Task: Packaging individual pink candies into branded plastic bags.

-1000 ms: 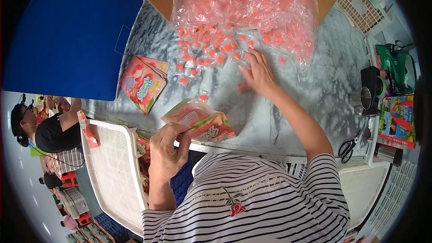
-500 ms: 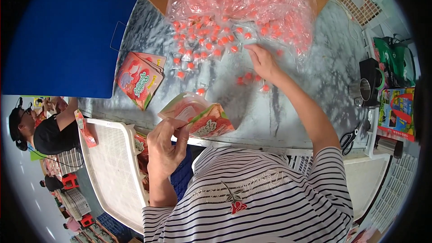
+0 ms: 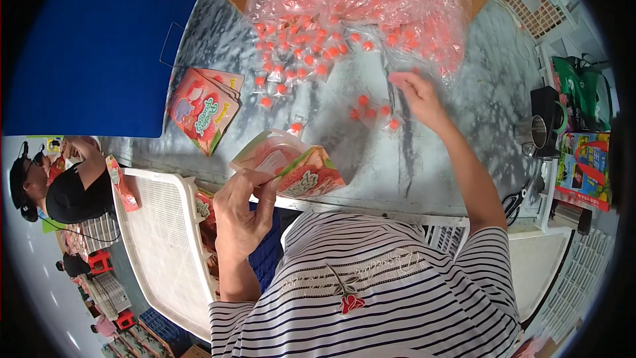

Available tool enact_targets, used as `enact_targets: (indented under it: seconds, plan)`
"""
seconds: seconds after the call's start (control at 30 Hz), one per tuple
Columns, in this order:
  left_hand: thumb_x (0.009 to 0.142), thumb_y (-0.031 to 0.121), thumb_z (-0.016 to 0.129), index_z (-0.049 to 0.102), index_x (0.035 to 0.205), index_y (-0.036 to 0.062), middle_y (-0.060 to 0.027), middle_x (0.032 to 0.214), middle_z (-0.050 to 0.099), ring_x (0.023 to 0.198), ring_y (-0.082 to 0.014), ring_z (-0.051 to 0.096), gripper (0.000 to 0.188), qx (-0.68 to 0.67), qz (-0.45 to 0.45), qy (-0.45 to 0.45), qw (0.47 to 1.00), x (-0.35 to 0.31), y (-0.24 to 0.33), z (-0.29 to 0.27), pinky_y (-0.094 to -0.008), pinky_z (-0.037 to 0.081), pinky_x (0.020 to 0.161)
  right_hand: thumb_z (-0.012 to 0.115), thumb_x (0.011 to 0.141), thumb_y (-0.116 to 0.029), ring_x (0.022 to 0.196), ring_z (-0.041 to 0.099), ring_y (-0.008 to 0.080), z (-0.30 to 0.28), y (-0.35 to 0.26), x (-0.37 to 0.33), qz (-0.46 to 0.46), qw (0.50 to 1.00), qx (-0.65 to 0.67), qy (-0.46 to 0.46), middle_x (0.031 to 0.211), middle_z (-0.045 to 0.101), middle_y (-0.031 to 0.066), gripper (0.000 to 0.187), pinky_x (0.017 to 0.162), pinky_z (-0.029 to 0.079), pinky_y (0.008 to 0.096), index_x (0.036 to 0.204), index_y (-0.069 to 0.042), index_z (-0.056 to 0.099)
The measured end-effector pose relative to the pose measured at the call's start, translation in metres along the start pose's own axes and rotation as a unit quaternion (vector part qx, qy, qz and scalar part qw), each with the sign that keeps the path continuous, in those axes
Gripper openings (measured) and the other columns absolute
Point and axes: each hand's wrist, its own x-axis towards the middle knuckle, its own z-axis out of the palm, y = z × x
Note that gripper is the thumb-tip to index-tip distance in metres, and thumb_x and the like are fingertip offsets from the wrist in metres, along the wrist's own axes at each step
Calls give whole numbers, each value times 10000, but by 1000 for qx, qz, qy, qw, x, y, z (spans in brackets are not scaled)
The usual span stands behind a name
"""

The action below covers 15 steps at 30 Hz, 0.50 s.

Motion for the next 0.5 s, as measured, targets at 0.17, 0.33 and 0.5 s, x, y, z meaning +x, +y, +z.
enact_targets:
  seconds: [0.17, 0.33, 0.5]
  plan:
    - [782, -55, 665, 573, 823, -11, -98, 704, 581, 547, -182, 554, 109, 3, 5, 3, 1000, 4, -3, 2, -283, 447, 530, 448, 971, -81, 1011, 606, 161, -7, 2, -22, 59, 998, -10, -2, 1077, 652, 96, 245, 893, 463, 283, 1157, 4, 581]
    - [779, -54, 667, 576, 829, -12, -103, 711, 586, 553, -190, 565, 112, 6, 15, -3, 1000, 3, 3, 3, -287, 452, 528, 440, 927, -12, 1120, 566, 241, 23, -6, 34, 4, 993, -114, -30, 1191, 598, 148, 308, 966, 424, 338, 1216, 7, 543]
    - [815, -15, 667, 585, 862, -12, -97, 733, 616, 611, -177, 578, 94, -1, -5, -27, 1000, -3, 10, 6, -276, 456, 590, 446, 824, 20, 1308, 385, 282, 38, 12, 87, -72, 907, -407, -80, 1363, 465, 158, 448, 1105, 281, 404, 1271, 21, 474]
